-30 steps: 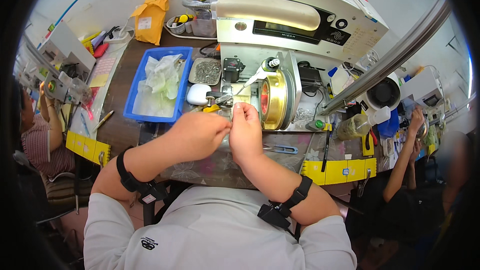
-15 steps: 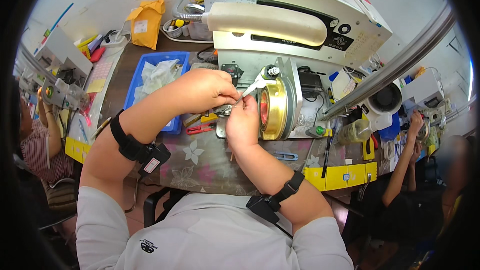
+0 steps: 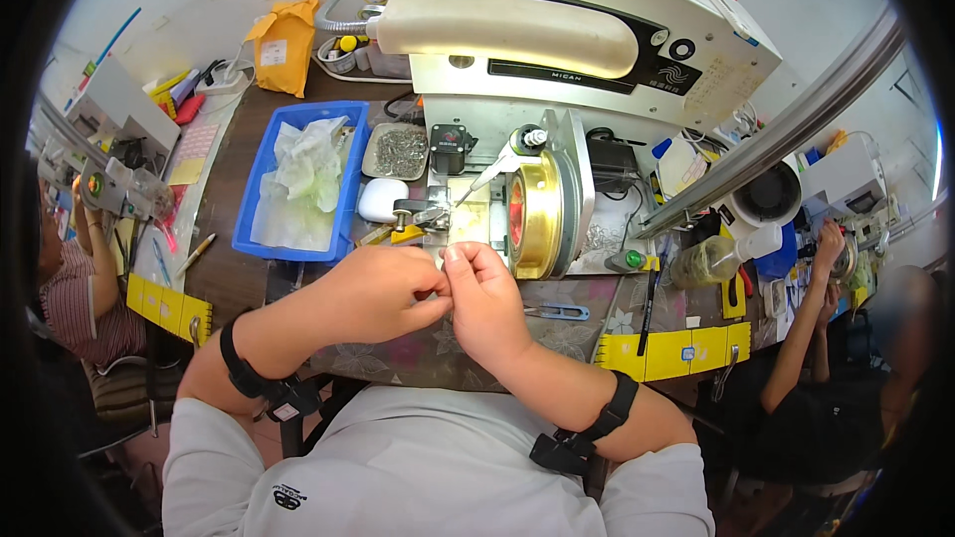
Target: Assembling or repairing small electronic components using precision tools at a workstation.
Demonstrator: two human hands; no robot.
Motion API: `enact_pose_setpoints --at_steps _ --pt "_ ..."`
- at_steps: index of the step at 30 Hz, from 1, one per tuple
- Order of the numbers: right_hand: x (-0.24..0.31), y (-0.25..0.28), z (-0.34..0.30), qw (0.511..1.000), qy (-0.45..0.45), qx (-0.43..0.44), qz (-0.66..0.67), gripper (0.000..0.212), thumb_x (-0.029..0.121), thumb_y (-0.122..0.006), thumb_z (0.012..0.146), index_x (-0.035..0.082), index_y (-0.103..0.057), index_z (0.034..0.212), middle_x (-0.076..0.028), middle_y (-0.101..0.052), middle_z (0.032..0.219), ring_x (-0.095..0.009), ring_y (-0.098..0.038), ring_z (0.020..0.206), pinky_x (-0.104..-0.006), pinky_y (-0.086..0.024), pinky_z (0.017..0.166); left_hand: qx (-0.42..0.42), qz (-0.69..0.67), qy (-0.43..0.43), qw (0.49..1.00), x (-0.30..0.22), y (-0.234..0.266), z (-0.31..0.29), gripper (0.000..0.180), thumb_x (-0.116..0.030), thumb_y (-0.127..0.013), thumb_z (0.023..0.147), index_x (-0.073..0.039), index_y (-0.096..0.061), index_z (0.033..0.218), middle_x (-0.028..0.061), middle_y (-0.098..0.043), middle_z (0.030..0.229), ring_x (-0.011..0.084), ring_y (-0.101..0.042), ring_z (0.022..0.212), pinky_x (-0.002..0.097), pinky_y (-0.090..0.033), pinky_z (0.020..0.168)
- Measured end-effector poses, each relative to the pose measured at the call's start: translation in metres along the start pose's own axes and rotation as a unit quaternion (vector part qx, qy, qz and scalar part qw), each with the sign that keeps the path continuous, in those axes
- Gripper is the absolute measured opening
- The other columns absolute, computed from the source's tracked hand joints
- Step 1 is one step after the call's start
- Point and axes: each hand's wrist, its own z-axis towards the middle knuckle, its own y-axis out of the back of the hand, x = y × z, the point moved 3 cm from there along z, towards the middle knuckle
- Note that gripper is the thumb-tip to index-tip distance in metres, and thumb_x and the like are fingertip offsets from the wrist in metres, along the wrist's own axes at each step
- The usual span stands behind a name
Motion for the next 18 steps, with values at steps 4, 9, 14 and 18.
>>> enact_pose_setpoints --at_steps 4,9,14,18 --pt "0.004 0.016 -0.017 0.971 0.051 0.029 -0.230 0.014 0.016 -0.055 0.093 0.002 -0.056 0.092 -0.001 -0.054 0.077 -0.011 -0.051 0.067 -0.0276 -0.043 0.058 -0.074 -0.157 0.169 0.970 0.025 -0.006 -0.017 0.014 -0.013 -0.068 0.081 0.000 -0.062 0.079 0.0064 -0.059 0.070 0.0139 -0.055 0.060 0.0303 -0.044 0.056" --pt "0.020 0.016 -0.030 0.821 0.279 0.113 -0.485 0.010 0.012 -0.061 0.086 0.003 -0.059 0.083 -0.010 -0.056 0.071 -0.026 -0.055 0.065 -0.0341 -0.043 0.058 -0.132 -0.400 0.211 0.882 0.014 -0.047 -0.004 0.018 -0.013 -0.065 0.084 0.002 -0.062 0.093 0.0013 -0.062 0.079 0.0073 -0.056 0.068 0.0229 -0.047 0.062" --pt "0.025 0.031 -0.038 0.821 0.148 0.161 -0.528 0.021 0.021 -0.059 0.088 0.002 -0.059 0.079 -0.011 -0.057 0.069 -0.025 -0.056 0.064 -0.0343 -0.043 0.058 -0.131 -0.191 0.238 0.943 0.009 -0.034 -0.011 0.013 -0.011 -0.060 0.088 0.000 -0.061 0.096 0.0038 -0.060 0.076 0.0079 -0.052 0.066 0.0236 -0.044 0.061" --pt "-0.006 0.046 -0.031 0.869 -0.114 0.147 -0.459 0.037 0.034 -0.050 0.094 0.000 -0.059 0.079 -0.008 -0.057 0.066 -0.018 -0.053 0.060 -0.0322 -0.042 0.057 -0.174 -0.170 0.185 0.952 0.016 -0.036 -0.016 0.012 -0.010 -0.055 0.090 -0.001 -0.060 0.096 0.0053 -0.059 0.075 0.0117 -0.051 0.066 0.0259 -0.043 0.062"
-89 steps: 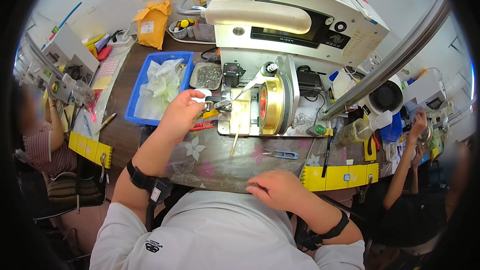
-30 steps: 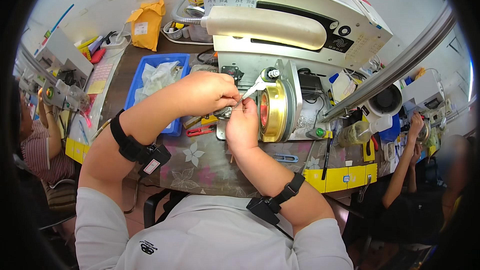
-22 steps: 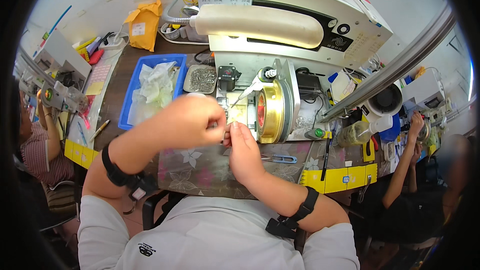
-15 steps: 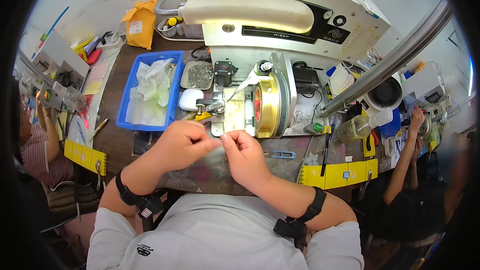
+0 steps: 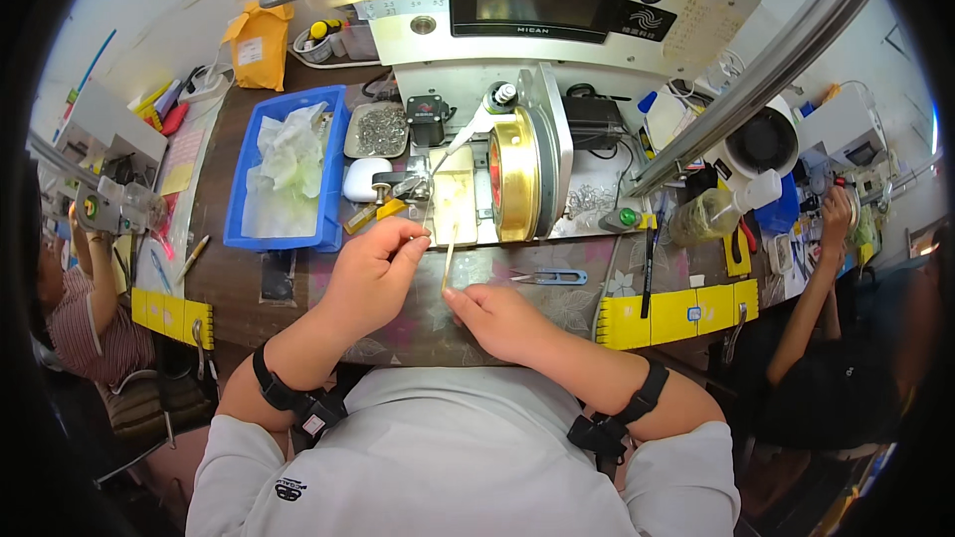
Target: Assembling or repairing small electronic components using precision tools at a workstation.
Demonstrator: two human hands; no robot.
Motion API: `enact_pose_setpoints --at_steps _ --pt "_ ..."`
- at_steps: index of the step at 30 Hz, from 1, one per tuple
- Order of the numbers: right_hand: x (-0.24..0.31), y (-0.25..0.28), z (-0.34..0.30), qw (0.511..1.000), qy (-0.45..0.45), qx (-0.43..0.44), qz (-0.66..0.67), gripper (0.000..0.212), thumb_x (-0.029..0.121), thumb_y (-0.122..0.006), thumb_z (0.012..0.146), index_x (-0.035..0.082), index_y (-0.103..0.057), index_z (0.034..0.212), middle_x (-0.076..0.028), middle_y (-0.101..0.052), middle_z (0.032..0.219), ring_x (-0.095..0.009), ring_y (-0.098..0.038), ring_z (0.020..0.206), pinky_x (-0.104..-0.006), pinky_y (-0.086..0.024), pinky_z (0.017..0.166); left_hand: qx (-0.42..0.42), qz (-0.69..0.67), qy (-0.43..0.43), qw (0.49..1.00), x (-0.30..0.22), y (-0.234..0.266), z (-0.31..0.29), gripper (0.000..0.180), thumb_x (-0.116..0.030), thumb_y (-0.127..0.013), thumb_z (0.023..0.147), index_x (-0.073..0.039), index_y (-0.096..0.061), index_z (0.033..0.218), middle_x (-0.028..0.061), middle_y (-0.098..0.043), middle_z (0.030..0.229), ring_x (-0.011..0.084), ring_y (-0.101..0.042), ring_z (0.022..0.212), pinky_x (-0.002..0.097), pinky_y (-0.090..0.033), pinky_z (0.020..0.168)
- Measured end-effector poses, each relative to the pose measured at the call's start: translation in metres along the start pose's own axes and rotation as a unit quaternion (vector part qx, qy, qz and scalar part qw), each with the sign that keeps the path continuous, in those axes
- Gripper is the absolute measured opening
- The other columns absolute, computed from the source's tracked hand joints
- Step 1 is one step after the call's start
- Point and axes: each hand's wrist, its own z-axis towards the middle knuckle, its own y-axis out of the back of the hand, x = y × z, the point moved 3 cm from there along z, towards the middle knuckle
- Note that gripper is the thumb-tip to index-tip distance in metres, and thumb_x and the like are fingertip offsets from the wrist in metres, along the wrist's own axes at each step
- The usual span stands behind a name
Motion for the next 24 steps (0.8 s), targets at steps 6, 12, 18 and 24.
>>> enact_pose_setpoints --at_steps 6,12,18,24 --pt "-0.009 -0.016 0.018 0.967 -0.076 -0.006 0.245 0.037 0.037 -0.046 0.095 0.005 -0.056 0.081 0.000 -0.049 0.066 -0.010 -0.044 0.055 -0.0232 -0.038 0.050 -0.001 0.006 -0.006 1.000 -0.003 -0.005 0.001 0.016 -0.016 -0.055 0.090 -0.003 -0.060 0.098 0.0145 -0.063 0.084 0.0260 -0.062 0.076 0.0329 -0.047 0.067" --pt "-0.006 -0.008 0.016 0.956 -0.120 -0.058 0.261 0.036 0.035 -0.047 0.095 0.004 -0.054 0.077 0.000 -0.050 0.064 -0.008 -0.044 0.054 -0.0232 -0.037 0.049 -0.016 -0.025 0.001 1.000 0.005 -0.003 -0.002 0.015 -0.012 -0.055 0.091 -0.001 -0.061 0.099 0.0063 -0.061 0.079 0.0119 -0.053 0.070 0.0257 -0.044 0.064" --pt "-0.001 0.003 0.012 0.975 -0.081 -0.066 0.195 0.034 0.030 -0.049 0.094 0.004 -0.053 0.071 -0.001 -0.049 0.060 -0.012 -0.047 0.055 -0.0264 -0.038 0.050 -0.004 -0.026 0.015 1.000 0.008 -0.006 -0.002 0.020 -0.018 -0.054 0.091 -0.001 -0.059 0.101 0.0150 -0.064 0.086 0.0261 -0.062 0.079 0.0330 -0.047 0.070" --pt "0.033 0.007 -0.027 0.982 0.146 -0.112 -0.033 0.031 0.018 -0.055 0.089 0.000 -0.051 0.064 -0.011 -0.048 0.057 -0.022 -0.044 0.053 -0.0349 -0.037 0.053 -0.039 -0.022 -0.010 0.999 0.027 -0.011 0.001 0.018 -0.015 -0.054 0.091 0.000 -0.060 0.099 0.0072 -0.060 0.078 0.0122 -0.053 0.069 0.0265 -0.044 0.064"
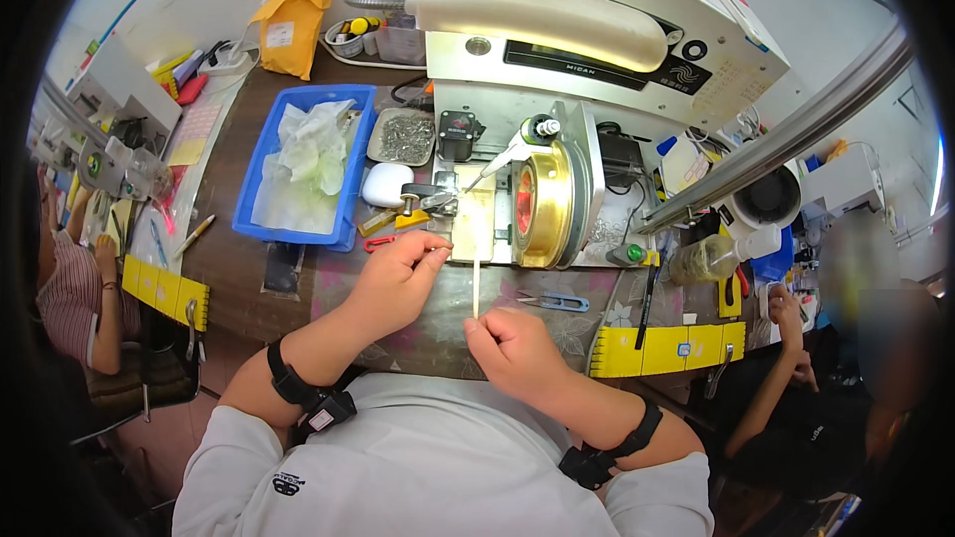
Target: Assembling or repairing small electronic components using precision tools at a workstation.
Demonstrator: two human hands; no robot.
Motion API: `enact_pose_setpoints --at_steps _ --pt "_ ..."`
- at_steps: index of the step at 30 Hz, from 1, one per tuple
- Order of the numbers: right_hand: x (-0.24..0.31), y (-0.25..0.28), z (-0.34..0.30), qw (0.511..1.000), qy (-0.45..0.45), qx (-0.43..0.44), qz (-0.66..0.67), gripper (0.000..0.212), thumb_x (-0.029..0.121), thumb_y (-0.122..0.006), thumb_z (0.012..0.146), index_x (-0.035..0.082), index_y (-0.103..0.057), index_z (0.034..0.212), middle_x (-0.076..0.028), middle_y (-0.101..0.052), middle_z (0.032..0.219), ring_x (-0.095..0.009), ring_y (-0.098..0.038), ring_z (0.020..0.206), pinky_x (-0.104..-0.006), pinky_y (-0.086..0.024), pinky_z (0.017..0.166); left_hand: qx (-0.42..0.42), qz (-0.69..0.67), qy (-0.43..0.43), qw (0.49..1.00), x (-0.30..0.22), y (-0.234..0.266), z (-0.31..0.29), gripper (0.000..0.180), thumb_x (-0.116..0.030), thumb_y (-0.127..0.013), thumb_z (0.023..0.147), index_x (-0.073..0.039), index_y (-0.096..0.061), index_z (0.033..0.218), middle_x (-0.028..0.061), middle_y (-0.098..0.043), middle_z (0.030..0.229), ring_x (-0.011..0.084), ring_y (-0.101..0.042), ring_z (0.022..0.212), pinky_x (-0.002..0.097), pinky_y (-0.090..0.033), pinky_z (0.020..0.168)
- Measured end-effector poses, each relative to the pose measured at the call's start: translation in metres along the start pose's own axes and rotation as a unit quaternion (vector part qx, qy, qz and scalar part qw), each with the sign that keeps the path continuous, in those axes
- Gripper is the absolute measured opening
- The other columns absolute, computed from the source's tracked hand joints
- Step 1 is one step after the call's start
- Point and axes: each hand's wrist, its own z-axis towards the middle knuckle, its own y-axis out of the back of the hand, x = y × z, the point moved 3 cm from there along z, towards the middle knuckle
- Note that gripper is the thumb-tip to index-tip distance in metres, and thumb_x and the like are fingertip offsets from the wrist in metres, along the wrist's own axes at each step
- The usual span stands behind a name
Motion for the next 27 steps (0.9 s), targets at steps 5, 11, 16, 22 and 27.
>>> enact_pose_setpoints --at_steps 5,11,16,22,27 --pt "0.010 0.001 0.004 0.998 0.056 0.001 -0.016 0.026 0.014 -0.057 0.087 0.001 -0.052 0.064 -0.011 -0.049 0.058 -0.025 -0.046 0.054 -0.0356 -0.038 0.053 0.012 -0.028 0.040 0.999 0.000 0.000 0.002 0.018 -0.016 -0.054 0.092 -0.001 -0.060 0.100 0.0056 -0.059 0.075 0.0105 -0.052 0.067 0.0264 -0.043 0.062" --pt "0.010 -0.002 0.008 0.998 0.051 0.006 -0.031 0.026 0.015 -0.057 0.087 0.001 -0.052 0.065 -0.012 -0.050 0.059 -0.027 -0.047 0.054 -0.0366 -0.039 0.052 0.005 -0.034 0.032 0.999 0.001 0.002 0.002 0.019 -0.016 -0.055 0.092 -0.001 -0.060 0.100 0.0047 -0.059 0.074 0.0097 -0.051 0.066 0.0262 -0.042 0.061" --pt "0.007 -0.003 -0.005 0.999 0.025 0.021 -0.027 0.028 0.015 -0.055 0.087 0.000 -0.052 0.064 -0.013 -0.049 0.058 -0.028 -0.046 0.053 -0.0367 -0.038 0.052 0.004 -0.036 0.027 0.999 0.001 0.002 0.002 0.017 -0.014 -0.054 0.092 0.000 -0.060 0.100 0.0024 -0.058 0.072 0.0078 -0.049 0.065 0.0252 -0.041 0.059" --pt "-0.022 -0.006 0.009 0.992 -0.109 0.069 -0.003 0.034 0.026 -0.052 0.091 0.000 -0.056 0.069 -0.006 -0.052 0.059 -0.014 -0.047 0.055 -0.0306 -0.039 0.053 0.014 -0.034 0.070 0.997 -0.003 0.002 0.000 0.020 -0.017 -0.055 0.090 -0.001 -0.061 0.099 0.0152 -0.063 0.083 0.0265 -0.060 0.076 0.0340 -0.046 0.069" --pt "-0.055 -0.010 0.032 0.971 -0.216 0.025 0.103 0.047 0.042 -0.048 0.094 0.004 -0.059 0.068 -0.002 -0.053 0.058 -0.010 -0.048 0.056 -0.0266 -0.040 0.053 -0.018 -0.025 0.073 0.997 -0.007 0.003 -0.002 0.014 -0.011 -0.057 0.088 -0.002 -0.062 0.098 0.0079 -0.061 0.074 0.0133 -0.055 0.066 0.0271 -0.044 0.063"
